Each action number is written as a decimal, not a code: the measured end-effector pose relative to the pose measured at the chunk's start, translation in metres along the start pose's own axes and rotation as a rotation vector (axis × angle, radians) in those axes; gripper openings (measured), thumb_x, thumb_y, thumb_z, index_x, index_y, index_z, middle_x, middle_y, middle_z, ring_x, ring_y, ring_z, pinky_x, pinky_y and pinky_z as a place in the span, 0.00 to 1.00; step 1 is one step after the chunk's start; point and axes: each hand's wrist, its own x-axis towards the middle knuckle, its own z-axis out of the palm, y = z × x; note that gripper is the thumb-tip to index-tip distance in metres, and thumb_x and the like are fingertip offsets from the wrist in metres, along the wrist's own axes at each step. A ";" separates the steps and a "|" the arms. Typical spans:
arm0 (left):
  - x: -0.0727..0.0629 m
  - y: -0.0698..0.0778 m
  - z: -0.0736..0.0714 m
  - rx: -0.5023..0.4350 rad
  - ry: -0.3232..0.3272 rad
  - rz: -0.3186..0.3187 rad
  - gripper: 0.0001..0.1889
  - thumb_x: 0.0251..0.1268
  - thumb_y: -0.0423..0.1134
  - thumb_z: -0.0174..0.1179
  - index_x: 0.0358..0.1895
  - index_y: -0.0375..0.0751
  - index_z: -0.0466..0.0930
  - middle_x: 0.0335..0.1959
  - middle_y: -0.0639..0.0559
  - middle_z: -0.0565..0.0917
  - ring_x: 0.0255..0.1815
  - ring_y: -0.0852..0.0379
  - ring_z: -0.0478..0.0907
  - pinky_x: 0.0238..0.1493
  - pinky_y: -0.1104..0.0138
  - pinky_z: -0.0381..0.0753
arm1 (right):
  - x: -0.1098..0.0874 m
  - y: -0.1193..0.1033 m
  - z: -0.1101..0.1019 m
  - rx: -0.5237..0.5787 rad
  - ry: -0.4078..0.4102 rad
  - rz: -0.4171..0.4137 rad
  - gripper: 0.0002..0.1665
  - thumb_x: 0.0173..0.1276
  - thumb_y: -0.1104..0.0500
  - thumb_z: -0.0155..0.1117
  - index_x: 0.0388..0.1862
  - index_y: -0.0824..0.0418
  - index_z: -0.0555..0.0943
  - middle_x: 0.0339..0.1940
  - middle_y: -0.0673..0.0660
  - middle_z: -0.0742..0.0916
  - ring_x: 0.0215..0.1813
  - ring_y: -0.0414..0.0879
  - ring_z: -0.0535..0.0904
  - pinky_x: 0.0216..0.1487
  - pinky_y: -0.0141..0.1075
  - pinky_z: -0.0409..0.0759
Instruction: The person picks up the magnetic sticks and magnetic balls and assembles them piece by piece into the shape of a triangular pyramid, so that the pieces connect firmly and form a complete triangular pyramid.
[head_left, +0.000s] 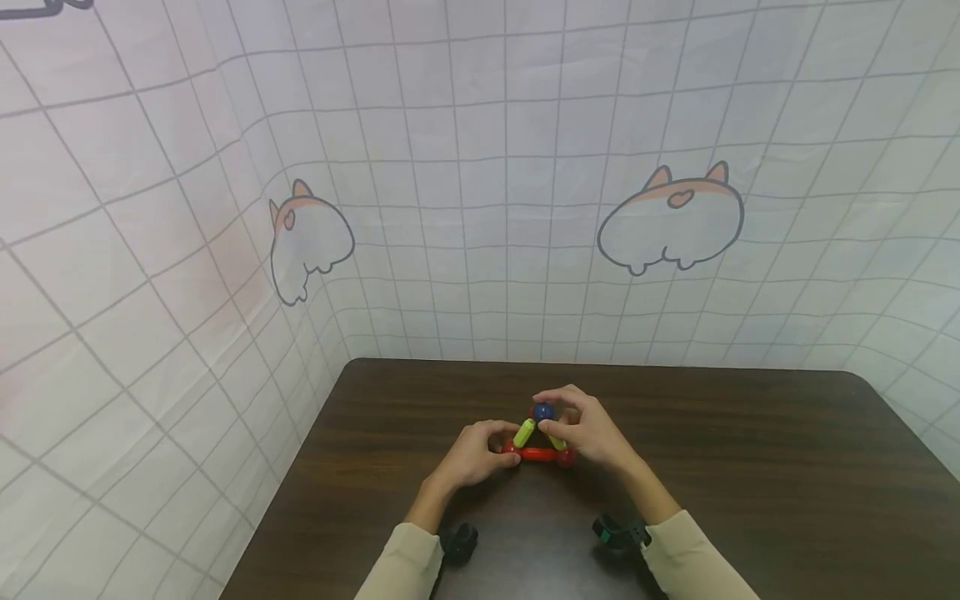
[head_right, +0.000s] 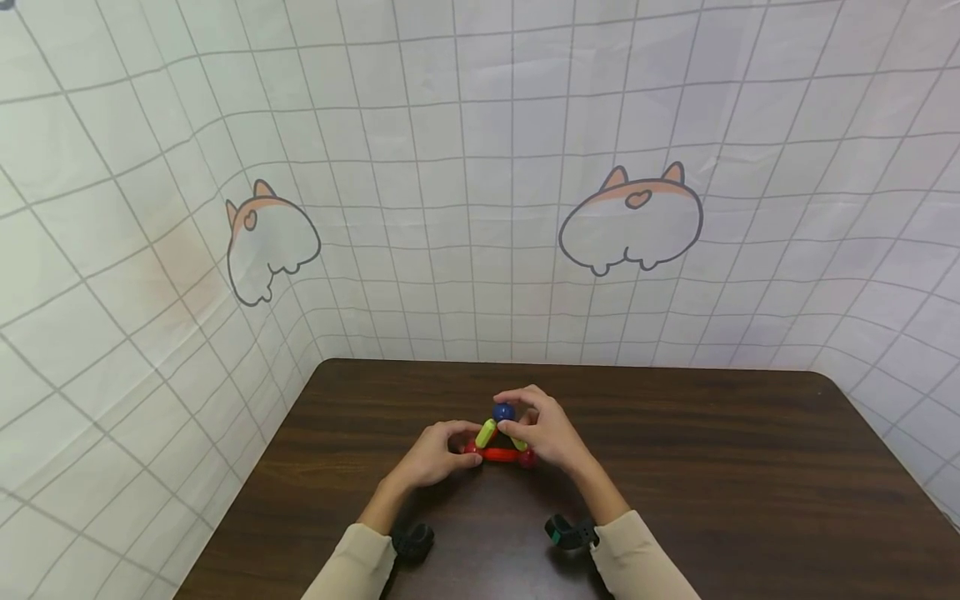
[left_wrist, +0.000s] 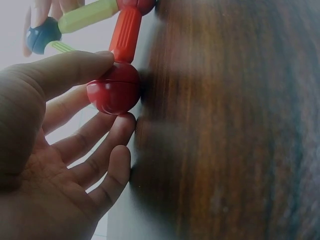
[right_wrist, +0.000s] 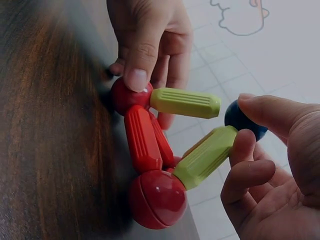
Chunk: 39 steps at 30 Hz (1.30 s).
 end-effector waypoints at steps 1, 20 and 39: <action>0.000 0.000 0.000 -0.001 0.001 0.001 0.22 0.63 0.40 0.72 0.61 0.44 0.83 0.39 0.54 0.84 0.37 0.59 0.77 0.36 0.68 0.77 | 0.000 0.000 0.001 0.001 0.006 -0.001 0.22 0.71 0.59 0.70 0.62 0.56 0.81 0.53 0.62 0.78 0.23 0.39 0.71 0.21 0.30 0.70; 0.000 0.000 0.000 -0.008 -0.003 -0.004 0.22 0.64 0.41 0.72 0.61 0.45 0.83 0.41 0.54 0.84 0.38 0.59 0.77 0.35 0.68 0.76 | 0.001 0.001 0.002 -0.019 -0.049 0.052 0.23 0.74 0.56 0.67 0.66 0.52 0.78 0.22 0.61 0.79 0.18 0.39 0.68 0.17 0.31 0.68; -0.001 0.000 0.001 0.010 0.013 -0.007 0.23 0.63 0.40 0.72 0.61 0.45 0.83 0.40 0.54 0.84 0.38 0.60 0.76 0.36 0.69 0.75 | -0.001 0.004 -0.008 -0.090 -0.058 0.050 0.28 0.72 0.58 0.68 0.69 0.58 0.75 0.52 0.65 0.83 0.28 0.46 0.79 0.24 0.33 0.74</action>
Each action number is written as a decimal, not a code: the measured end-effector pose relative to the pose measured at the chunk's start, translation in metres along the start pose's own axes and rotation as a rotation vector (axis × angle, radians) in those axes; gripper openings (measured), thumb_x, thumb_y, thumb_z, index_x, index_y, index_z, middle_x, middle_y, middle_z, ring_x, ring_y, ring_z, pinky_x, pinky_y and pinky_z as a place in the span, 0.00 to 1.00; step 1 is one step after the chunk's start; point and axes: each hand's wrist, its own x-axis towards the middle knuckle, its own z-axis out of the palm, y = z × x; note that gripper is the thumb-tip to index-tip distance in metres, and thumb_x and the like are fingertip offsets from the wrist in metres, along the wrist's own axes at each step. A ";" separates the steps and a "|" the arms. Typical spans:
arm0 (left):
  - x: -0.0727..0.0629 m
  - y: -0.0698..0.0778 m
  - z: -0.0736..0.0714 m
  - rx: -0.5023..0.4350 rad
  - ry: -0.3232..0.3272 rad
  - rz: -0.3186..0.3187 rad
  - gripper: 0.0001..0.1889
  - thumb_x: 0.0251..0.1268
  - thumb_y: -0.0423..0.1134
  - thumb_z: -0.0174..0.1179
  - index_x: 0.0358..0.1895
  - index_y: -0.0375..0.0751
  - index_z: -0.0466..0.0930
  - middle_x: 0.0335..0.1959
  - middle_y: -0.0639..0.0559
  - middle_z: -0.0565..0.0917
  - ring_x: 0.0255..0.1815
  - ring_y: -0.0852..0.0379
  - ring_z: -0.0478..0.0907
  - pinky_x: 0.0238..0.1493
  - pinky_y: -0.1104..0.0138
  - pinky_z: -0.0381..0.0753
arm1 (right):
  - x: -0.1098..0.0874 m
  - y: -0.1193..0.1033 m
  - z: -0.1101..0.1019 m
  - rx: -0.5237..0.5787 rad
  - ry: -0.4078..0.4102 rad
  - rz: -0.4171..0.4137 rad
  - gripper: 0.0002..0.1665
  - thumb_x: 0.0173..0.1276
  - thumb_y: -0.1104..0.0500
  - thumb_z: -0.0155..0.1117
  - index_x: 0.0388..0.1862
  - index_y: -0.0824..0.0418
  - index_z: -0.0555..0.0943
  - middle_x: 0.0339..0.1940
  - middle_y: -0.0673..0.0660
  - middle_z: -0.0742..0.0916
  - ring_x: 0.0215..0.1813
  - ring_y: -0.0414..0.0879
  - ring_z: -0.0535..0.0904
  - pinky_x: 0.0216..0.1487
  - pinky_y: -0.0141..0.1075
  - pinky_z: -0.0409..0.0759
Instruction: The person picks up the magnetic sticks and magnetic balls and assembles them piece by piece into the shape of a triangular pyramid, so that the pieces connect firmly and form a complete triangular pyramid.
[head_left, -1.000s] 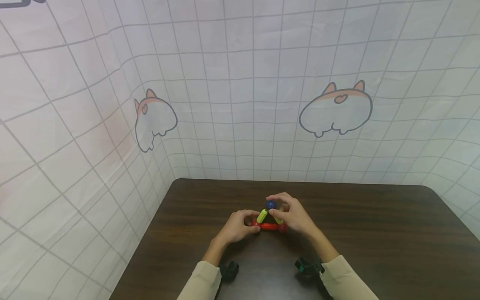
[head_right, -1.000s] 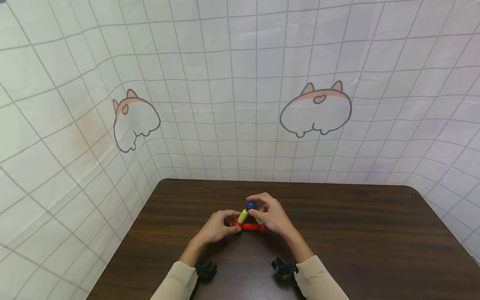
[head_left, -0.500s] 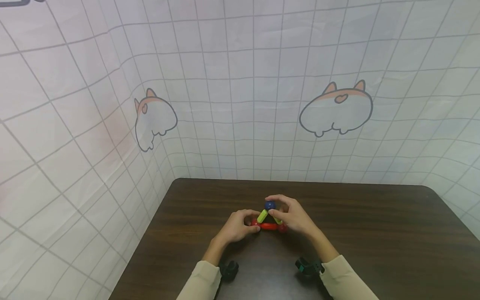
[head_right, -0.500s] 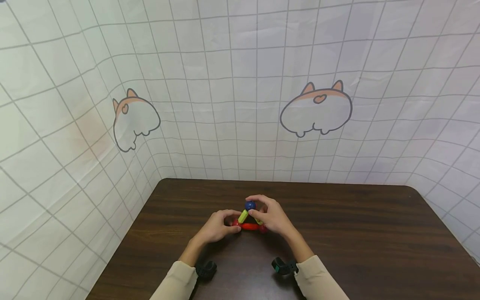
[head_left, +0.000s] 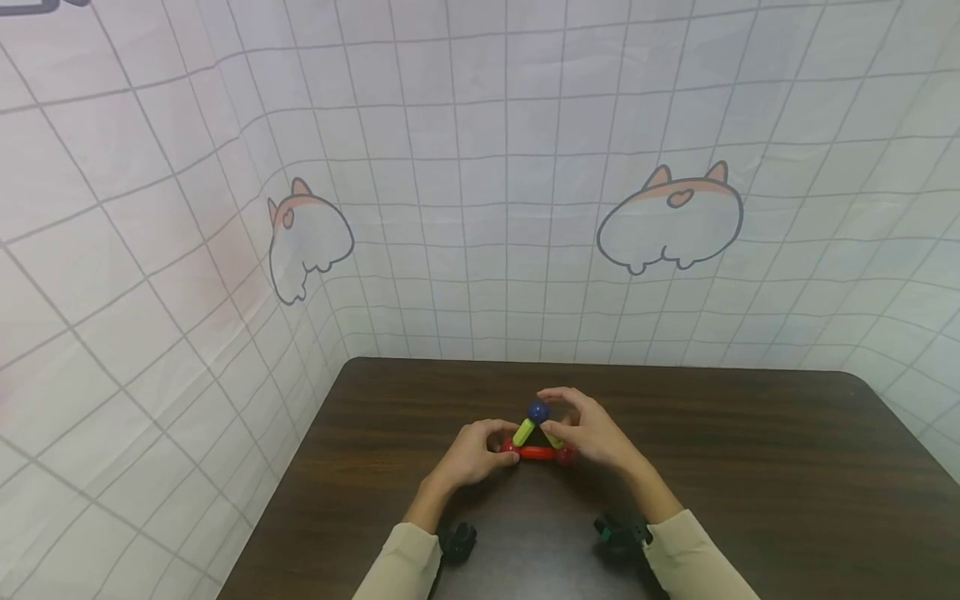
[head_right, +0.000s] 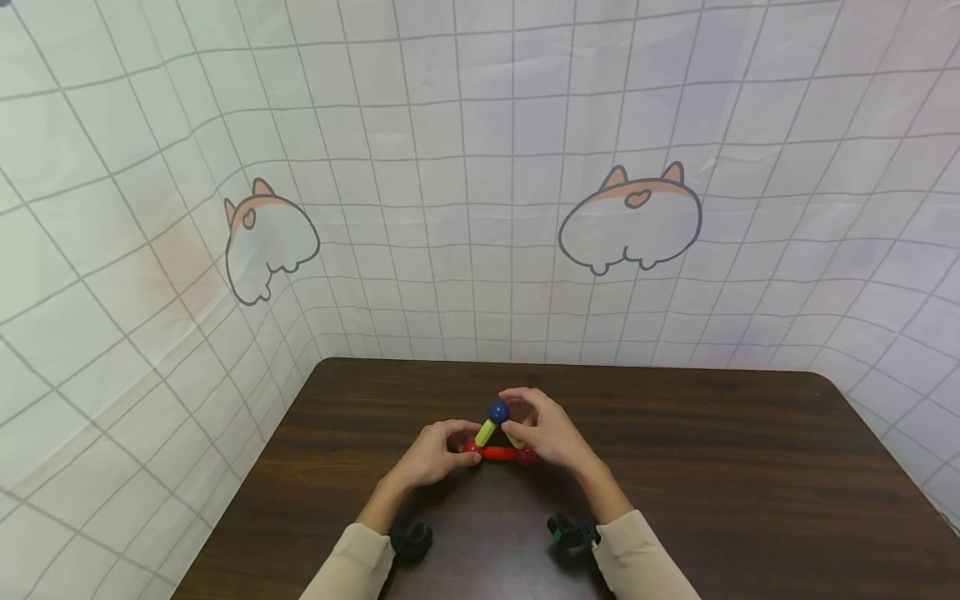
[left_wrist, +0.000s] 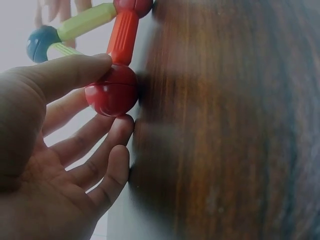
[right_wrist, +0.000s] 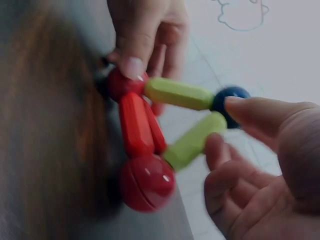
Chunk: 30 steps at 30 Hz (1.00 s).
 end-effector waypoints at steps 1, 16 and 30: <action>0.000 0.000 0.000 -0.001 0.005 0.003 0.22 0.62 0.40 0.73 0.61 0.45 0.83 0.40 0.53 0.83 0.38 0.60 0.76 0.36 0.69 0.75 | -0.001 0.001 -0.003 -0.023 -0.003 0.001 0.28 0.72 0.58 0.68 0.69 0.59 0.75 0.57 0.66 0.82 0.31 0.46 0.81 0.27 0.33 0.75; -0.001 0.000 -0.001 0.011 0.038 -0.021 0.22 0.63 0.41 0.72 0.60 0.47 0.83 0.41 0.52 0.83 0.38 0.59 0.76 0.36 0.68 0.75 | -0.009 0.020 -0.021 -0.160 -0.184 0.113 0.21 0.69 0.56 0.70 0.57 0.62 0.80 0.43 0.59 0.84 0.33 0.45 0.80 0.33 0.39 0.80; -0.001 -0.003 -0.004 -0.007 0.014 -0.027 0.20 0.64 0.40 0.72 0.59 0.47 0.84 0.42 0.52 0.85 0.39 0.59 0.77 0.36 0.67 0.77 | -0.011 0.022 -0.020 -0.128 -0.204 0.149 0.21 0.70 0.54 0.70 0.57 0.62 0.79 0.40 0.56 0.85 0.32 0.47 0.81 0.29 0.40 0.79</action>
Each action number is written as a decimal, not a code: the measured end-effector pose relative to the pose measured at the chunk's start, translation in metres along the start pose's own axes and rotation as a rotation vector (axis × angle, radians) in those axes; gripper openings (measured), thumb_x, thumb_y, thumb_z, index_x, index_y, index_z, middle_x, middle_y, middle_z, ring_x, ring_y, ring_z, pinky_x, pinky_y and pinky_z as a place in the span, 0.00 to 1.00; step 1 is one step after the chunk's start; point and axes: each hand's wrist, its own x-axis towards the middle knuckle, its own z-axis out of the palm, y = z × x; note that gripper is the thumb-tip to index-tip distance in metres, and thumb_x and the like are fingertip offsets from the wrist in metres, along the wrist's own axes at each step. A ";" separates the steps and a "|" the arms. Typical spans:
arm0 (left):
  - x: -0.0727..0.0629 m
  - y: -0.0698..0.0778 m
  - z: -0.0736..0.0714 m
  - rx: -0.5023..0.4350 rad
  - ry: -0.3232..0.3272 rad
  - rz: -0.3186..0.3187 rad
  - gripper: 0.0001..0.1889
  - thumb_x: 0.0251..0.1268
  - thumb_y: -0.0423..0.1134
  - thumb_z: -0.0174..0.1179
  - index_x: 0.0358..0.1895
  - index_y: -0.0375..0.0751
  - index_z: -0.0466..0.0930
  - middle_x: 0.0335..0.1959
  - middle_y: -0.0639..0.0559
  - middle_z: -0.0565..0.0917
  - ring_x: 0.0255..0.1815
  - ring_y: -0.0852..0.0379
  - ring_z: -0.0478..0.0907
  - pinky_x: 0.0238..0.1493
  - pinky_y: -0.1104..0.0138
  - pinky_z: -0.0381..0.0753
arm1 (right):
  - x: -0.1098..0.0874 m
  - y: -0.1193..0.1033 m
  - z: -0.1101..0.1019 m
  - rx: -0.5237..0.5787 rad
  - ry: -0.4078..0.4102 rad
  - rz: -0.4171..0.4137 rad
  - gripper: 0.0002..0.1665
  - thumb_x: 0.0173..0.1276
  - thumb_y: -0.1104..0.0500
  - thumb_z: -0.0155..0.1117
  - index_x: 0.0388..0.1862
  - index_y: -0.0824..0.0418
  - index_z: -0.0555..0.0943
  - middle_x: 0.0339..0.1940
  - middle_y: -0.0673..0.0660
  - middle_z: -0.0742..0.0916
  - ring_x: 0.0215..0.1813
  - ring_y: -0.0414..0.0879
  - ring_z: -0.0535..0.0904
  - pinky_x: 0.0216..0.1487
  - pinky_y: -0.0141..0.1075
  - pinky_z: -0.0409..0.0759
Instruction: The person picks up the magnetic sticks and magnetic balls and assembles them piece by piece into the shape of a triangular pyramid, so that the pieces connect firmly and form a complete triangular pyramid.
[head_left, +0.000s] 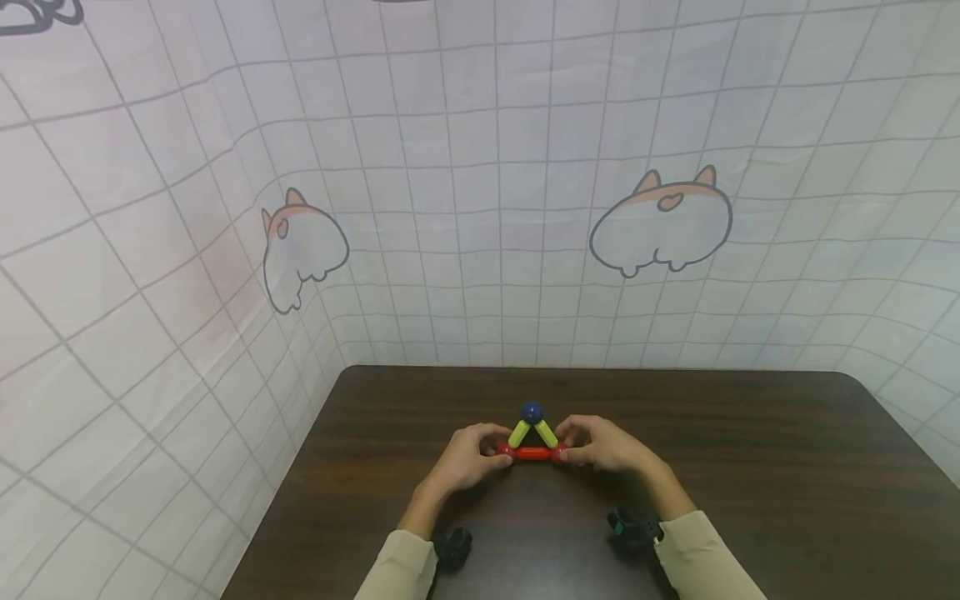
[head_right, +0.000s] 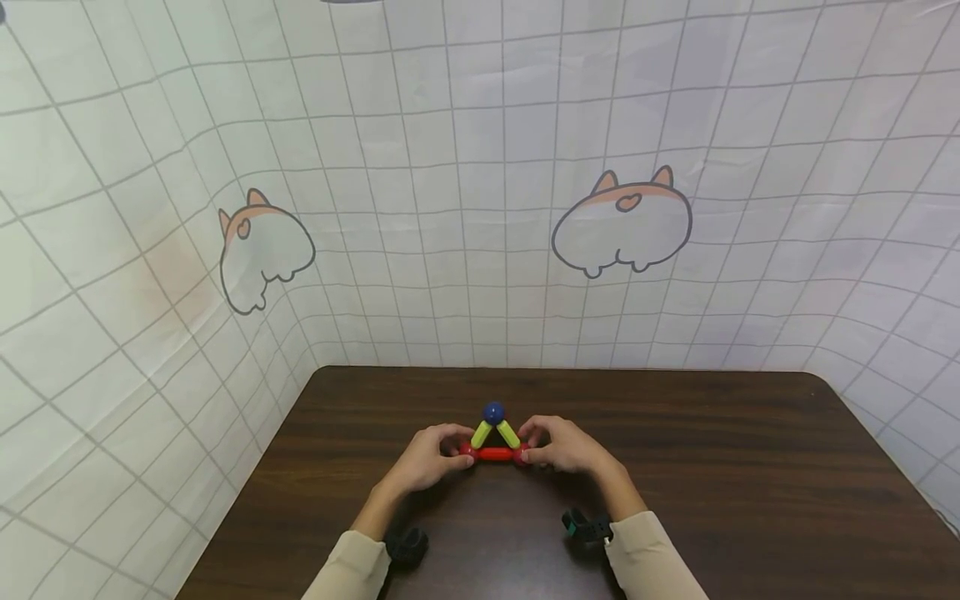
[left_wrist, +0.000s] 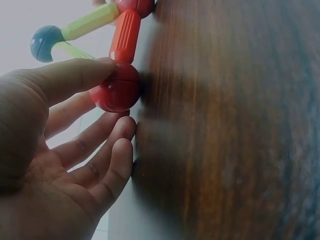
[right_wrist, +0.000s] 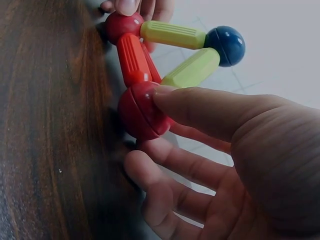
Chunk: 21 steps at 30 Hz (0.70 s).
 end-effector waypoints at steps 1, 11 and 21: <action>0.000 0.000 0.000 -0.001 0.000 -0.003 0.20 0.64 0.41 0.71 0.59 0.48 0.84 0.42 0.53 0.84 0.39 0.59 0.77 0.36 0.67 0.77 | 0.000 0.000 0.000 0.008 0.003 0.001 0.21 0.70 0.55 0.70 0.57 0.62 0.79 0.40 0.56 0.85 0.32 0.48 0.81 0.29 0.40 0.79; -0.001 -0.003 0.004 0.006 0.003 0.014 0.20 0.63 0.40 0.72 0.58 0.47 0.84 0.40 0.52 0.84 0.37 0.60 0.77 0.34 0.68 0.76 | -0.001 0.007 0.003 0.051 -0.008 0.007 0.24 0.69 0.56 0.71 0.60 0.63 0.78 0.45 0.59 0.84 0.36 0.46 0.81 0.33 0.42 0.83; 0.000 0.000 0.002 0.002 0.018 0.038 0.19 0.64 0.39 0.71 0.58 0.46 0.85 0.41 0.49 0.86 0.37 0.60 0.78 0.34 0.69 0.77 | -0.002 0.003 0.001 0.074 -0.005 0.012 0.24 0.69 0.57 0.71 0.60 0.62 0.78 0.47 0.60 0.84 0.38 0.48 0.82 0.35 0.43 0.84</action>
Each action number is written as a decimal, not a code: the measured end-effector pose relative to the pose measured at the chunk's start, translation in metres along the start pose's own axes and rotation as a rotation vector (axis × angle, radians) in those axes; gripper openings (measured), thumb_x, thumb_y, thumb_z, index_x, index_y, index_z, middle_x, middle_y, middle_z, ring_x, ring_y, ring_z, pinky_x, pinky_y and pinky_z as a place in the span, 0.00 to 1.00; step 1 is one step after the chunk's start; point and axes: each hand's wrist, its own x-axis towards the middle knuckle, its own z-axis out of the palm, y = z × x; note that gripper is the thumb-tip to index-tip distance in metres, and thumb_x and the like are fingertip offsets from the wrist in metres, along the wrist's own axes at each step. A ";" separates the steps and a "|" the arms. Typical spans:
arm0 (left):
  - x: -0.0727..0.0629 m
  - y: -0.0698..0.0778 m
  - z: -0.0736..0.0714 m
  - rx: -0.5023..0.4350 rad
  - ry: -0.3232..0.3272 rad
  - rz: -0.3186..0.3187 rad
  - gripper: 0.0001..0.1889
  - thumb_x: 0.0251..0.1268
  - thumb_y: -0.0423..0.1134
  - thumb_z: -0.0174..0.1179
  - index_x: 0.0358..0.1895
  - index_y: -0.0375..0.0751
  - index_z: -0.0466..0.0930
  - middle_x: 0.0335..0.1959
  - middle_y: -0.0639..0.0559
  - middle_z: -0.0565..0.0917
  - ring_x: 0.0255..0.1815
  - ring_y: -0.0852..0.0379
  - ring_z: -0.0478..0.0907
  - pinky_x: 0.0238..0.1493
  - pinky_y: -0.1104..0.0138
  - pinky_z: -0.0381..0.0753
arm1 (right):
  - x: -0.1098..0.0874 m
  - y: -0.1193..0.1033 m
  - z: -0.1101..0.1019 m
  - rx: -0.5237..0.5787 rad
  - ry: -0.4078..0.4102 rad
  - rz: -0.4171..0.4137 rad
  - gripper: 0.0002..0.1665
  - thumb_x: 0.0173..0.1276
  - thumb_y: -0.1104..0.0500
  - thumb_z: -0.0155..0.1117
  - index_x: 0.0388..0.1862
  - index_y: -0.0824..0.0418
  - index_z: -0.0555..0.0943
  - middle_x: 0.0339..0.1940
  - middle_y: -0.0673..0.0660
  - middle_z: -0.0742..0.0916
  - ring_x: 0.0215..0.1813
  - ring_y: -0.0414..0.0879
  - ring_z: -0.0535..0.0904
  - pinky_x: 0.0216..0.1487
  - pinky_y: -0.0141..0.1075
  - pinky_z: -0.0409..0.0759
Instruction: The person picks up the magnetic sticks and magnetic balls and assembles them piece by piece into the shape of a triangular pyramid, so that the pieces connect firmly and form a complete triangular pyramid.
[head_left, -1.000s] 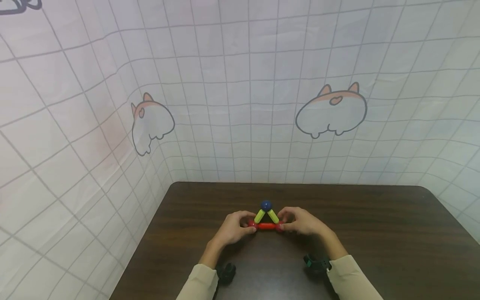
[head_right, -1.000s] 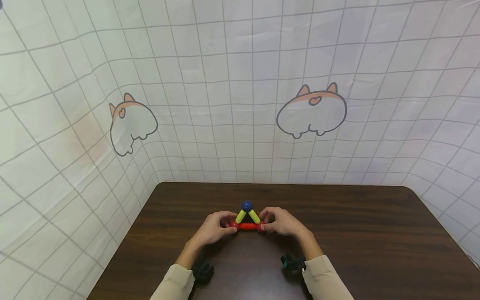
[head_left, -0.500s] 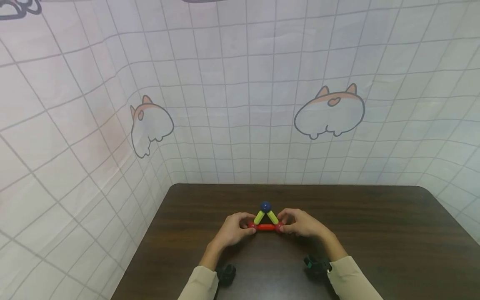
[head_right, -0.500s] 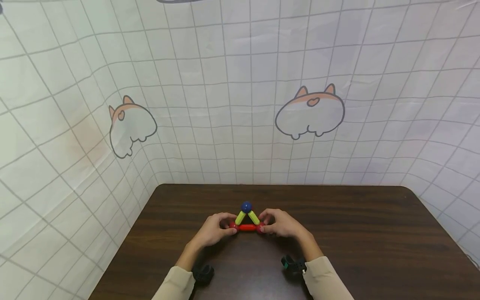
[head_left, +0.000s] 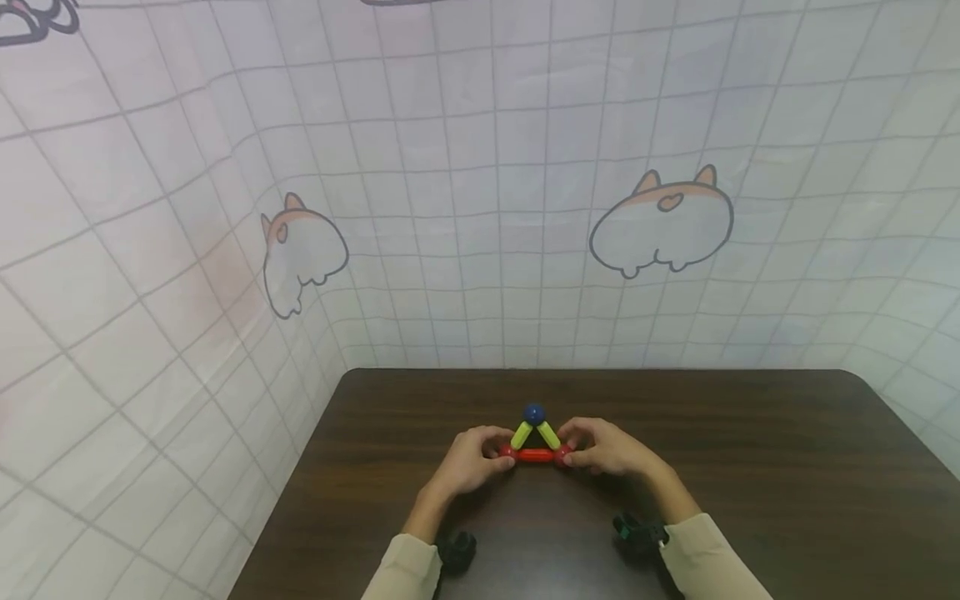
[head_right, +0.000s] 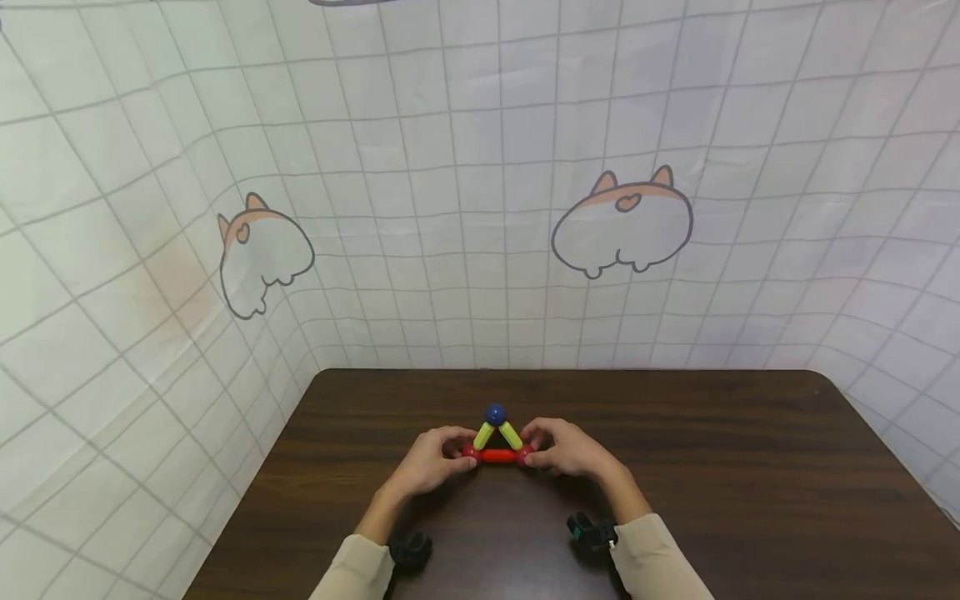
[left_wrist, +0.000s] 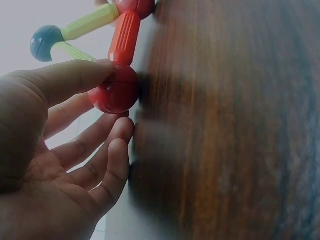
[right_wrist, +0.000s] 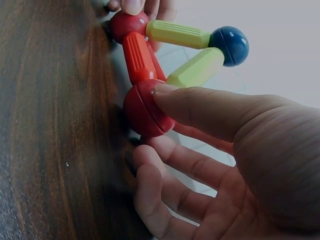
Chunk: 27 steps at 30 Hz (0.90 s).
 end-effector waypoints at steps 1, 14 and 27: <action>0.000 0.000 -0.001 0.001 0.002 0.000 0.19 0.64 0.39 0.71 0.58 0.46 0.85 0.41 0.49 0.85 0.37 0.60 0.78 0.34 0.69 0.77 | 0.000 -0.001 0.000 -0.002 0.004 -0.003 0.24 0.69 0.57 0.71 0.60 0.63 0.78 0.47 0.60 0.84 0.38 0.47 0.82 0.35 0.43 0.84; 0.000 -0.003 -0.002 0.001 0.000 -0.012 0.19 0.65 0.41 0.70 0.59 0.47 0.84 0.42 0.51 0.84 0.37 0.60 0.78 0.34 0.69 0.76 | -0.001 -0.002 -0.003 -0.017 -0.016 -0.003 0.23 0.70 0.57 0.69 0.61 0.63 0.78 0.47 0.60 0.84 0.39 0.47 0.82 0.35 0.43 0.85; -0.007 -0.001 -0.028 0.016 -0.017 -0.019 0.19 0.68 0.45 0.67 0.59 0.45 0.84 0.49 0.48 0.87 0.42 0.56 0.81 0.39 0.63 0.81 | -0.021 0.001 -0.045 -0.024 0.062 -0.056 0.28 0.78 0.52 0.61 0.68 0.67 0.72 0.51 0.62 0.83 0.48 0.54 0.82 0.43 0.46 0.83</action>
